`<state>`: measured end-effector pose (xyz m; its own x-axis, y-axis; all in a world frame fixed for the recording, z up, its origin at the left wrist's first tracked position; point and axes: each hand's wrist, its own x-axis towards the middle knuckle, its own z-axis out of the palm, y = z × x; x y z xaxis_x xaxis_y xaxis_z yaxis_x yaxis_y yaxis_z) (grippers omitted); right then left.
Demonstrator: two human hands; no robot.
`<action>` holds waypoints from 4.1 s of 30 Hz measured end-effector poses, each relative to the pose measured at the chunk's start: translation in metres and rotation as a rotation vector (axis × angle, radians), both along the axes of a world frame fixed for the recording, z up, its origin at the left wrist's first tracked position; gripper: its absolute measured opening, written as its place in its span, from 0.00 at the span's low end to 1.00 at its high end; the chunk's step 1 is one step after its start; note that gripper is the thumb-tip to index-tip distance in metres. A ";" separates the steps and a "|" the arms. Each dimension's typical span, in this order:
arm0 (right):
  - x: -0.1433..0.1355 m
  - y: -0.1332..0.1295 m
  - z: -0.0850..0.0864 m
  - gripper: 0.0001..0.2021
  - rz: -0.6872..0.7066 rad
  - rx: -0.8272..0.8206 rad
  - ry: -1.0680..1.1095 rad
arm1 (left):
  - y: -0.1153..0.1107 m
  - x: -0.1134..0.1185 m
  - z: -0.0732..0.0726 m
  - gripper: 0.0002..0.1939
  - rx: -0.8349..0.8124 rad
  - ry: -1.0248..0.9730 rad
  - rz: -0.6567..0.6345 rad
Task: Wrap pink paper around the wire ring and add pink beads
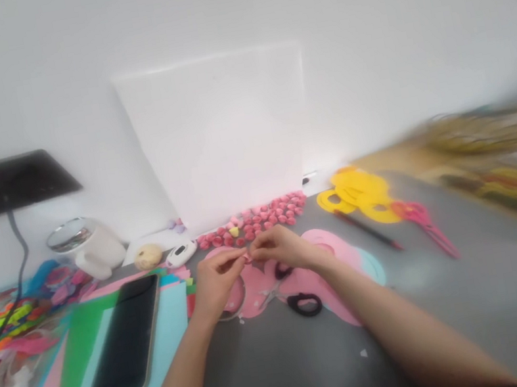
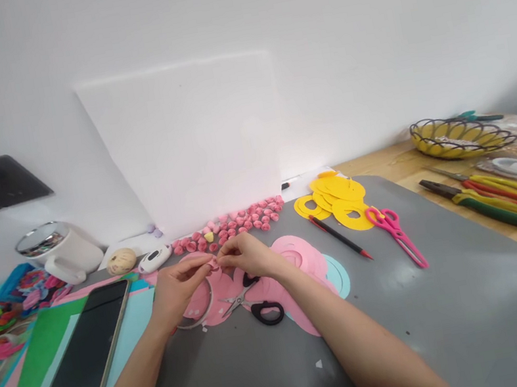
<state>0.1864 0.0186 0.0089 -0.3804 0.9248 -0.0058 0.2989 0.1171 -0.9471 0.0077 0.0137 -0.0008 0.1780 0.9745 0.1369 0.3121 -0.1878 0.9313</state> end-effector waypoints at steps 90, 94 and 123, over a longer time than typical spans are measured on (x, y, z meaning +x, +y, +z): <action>-0.010 -0.003 -0.004 0.13 -0.103 -0.031 0.214 | -0.002 -0.005 0.000 0.08 0.189 0.021 -0.028; -0.009 -0.002 -0.006 0.13 -0.088 -0.021 0.221 | -0.002 -0.004 0.002 0.08 0.169 -0.014 -0.019; -0.013 -0.002 -0.005 0.11 -0.106 -0.089 0.300 | -0.002 -0.005 0.003 0.08 0.171 -0.009 -0.038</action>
